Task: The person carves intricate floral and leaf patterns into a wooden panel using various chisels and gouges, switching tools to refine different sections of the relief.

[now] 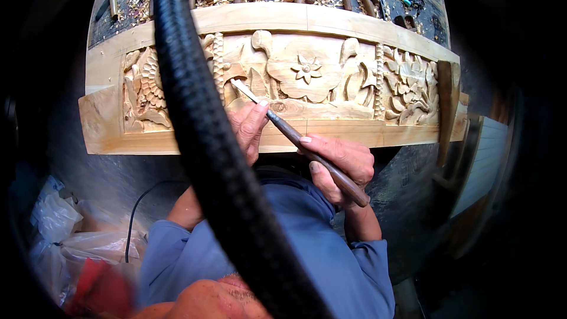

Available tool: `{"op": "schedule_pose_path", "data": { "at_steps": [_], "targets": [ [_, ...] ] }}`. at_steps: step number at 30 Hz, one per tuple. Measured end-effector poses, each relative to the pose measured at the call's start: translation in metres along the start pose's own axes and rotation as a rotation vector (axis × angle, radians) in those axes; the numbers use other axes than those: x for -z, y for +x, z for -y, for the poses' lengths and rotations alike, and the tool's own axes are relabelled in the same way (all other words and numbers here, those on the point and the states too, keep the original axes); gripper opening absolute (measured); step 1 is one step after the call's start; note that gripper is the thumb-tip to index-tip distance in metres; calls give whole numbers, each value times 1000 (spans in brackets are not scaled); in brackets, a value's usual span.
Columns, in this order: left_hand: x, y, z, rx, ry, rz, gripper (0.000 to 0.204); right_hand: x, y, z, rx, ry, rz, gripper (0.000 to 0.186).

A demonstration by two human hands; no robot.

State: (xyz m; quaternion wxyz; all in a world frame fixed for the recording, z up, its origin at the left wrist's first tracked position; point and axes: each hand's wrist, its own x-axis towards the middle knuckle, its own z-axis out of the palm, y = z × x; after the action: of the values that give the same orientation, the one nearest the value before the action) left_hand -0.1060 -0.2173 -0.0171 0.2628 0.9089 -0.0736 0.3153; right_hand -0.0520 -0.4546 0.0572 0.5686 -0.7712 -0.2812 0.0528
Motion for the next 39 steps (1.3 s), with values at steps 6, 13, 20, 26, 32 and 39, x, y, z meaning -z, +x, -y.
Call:
{"op": "schedule_pose_path", "data": {
  "at_steps": [6, 13, 20, 26, 32, 39],
  "targets": [
    [-1, 2, -1, 47, 16, -41, 39, 1, 13, 0, 27, -41, 35, 41],
    [-1, 3, -1, 57, 17, -42, 39, 0, 18, 2, 37, -69, 60, 40],
    [2, 6, -1, 61, 23, -23, 45, 6, 26, 6, 41, -101, 107, 38],
    [13, 24, -3, 124, -45, 82, 67, 46, 133, 27, -94, -96, 350, 33],
    [14, 30, -1, 190, -110, 92, 85, 29, 214, 41, -209, -200, 597, 51],
    [25, 34, -3, 146, -45, 133, 79, 37, 191, 17, -21, -102, 594, 41]
  ]
}}
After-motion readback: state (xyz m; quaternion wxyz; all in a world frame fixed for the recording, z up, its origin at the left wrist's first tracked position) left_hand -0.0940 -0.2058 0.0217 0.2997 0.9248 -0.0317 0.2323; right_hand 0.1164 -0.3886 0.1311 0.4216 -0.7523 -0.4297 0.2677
